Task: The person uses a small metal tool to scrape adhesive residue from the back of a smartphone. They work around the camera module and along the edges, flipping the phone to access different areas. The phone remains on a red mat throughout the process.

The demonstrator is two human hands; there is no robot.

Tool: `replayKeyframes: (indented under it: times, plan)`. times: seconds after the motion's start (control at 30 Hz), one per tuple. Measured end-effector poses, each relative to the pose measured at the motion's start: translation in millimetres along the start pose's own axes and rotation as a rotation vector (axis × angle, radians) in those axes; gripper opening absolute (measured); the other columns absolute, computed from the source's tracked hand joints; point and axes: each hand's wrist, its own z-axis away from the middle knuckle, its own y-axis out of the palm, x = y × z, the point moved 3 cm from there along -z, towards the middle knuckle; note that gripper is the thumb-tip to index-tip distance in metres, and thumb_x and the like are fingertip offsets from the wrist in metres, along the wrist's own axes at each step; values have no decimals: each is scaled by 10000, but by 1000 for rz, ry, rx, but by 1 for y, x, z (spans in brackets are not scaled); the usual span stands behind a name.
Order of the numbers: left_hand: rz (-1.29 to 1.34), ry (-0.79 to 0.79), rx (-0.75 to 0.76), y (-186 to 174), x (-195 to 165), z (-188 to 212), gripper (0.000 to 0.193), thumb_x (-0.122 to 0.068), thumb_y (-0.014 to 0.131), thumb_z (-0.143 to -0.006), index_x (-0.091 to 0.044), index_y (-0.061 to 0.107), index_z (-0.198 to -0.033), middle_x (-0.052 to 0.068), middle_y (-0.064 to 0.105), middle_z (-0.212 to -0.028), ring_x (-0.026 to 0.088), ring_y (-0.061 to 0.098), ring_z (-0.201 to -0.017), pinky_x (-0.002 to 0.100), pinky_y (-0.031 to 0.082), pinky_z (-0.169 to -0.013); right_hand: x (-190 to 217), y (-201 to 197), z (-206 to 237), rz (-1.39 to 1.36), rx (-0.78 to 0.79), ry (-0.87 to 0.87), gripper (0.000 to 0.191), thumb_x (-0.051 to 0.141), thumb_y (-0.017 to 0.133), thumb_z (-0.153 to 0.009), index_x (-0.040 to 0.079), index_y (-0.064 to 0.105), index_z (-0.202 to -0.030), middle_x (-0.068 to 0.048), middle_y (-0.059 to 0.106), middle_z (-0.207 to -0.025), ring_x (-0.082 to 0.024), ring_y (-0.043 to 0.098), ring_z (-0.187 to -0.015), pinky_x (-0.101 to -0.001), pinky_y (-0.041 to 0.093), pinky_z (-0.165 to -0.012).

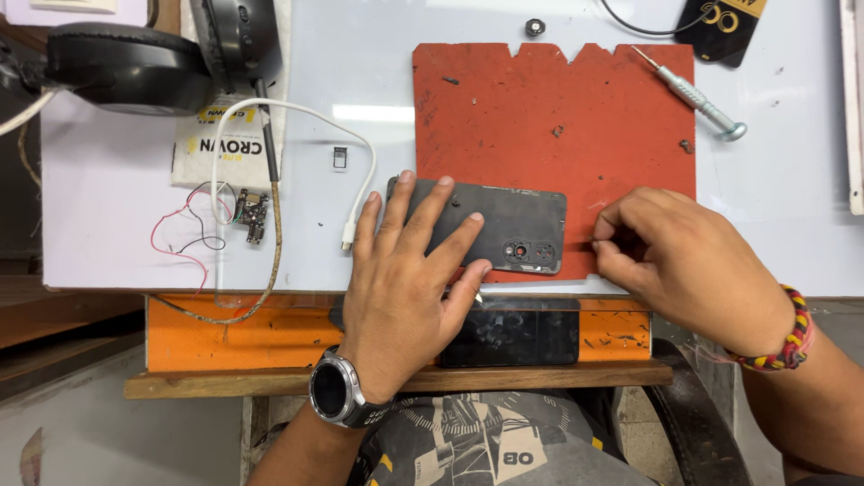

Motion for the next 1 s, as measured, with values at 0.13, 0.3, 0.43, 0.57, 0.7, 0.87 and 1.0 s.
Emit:
replayKeyframes:
  times: [0.13, 0.3, 0.43, 0.57, 0.7, 0.87, 1.0]
  plan:
    - [-6, 7, 3, -1, -2, -3, 421, -405, 705, -911, -147, 728, -1243, 191, 486, -1514, 450, 331, -1464, 637, 167, -1203, -6, 0, 6, -249, 24, 82, 217, 210, 711, -871, 71, 718, -1037, -40, 750, -853, -141, 744, -711, -288, 598, -613]
    - [-12, 32, 11, 2, -8, -4, 406, -434, 700, -900, -170, 746, -1204, 184, 497, -1504, 443, 311, -1466, 660, 124, -1189, -9, 3, 11, -342, 35, -30, 299, 134, 659, -884, 102, 725, -1173, -45, 769, -939, -131, 742, -725, -268, 595, -633]
    - [-16, -17, 15, 10, -12, -6, 421, -447, 698, -908, -166, 746, -1217, 190, 506, -1487, 422, 314, -1467, 650, 125, -1197, -12, 4, 13, -365, 48, -54, 303, 107, 641, -891, 117, 746, -1175, -47, 755, -914, -133, 741, -716, -274, 596, -623]
    - [-19, -55, -15, 14, -16, -5, 416, -441, 692, -915, -170, 745, -1227, 190, 513, -1493, 425, 318, -1472, 628, 130, -1206, -11, 5, 12, -322, 6, -42, 267, 105, 646, -879, 111, 766, -1118, -42, 749, -891, -130, 733, -706, -272, 587, -622]
    - [-27, -54, -26, 15, -14, -4, 416, -447, 686, -923, -173, 746, -1230, 185, 514, -1500, 414, 324, -1473, 614, 128, -1215, -6, 4, 12, -231, -27, -60, 256, 176, 743, -797, 105, 789, -1038, -52, 747, -881, -151, 705, -643, -284, 565, -572]
    - [-29, -61, -20, 17, -13, -3, 407, -457, 688, -925, -182, 751, -1218, 177, 515, -1495, 401, 319, -1476, 607, 119, -1219, -11, 1, 10, -119, -51, -27, 198, 181, 729, -860, 98, 785, -1031, -37, 765, -883, -141, 713, -652, -279, 570, -581]
    - [-20, -63, -37, 15, -13, -4, 406, -469, 688, -920, -190, 754, -1207, 168, 513, -1504, 392, 316, -1483, 603, 117, -1223, -13, 1, 10, -299, -110, -102, 161, 138, 697, -899, 76, 773, -1025, -60, 741, -940, -124, 724, -713, -248, 589, -619]
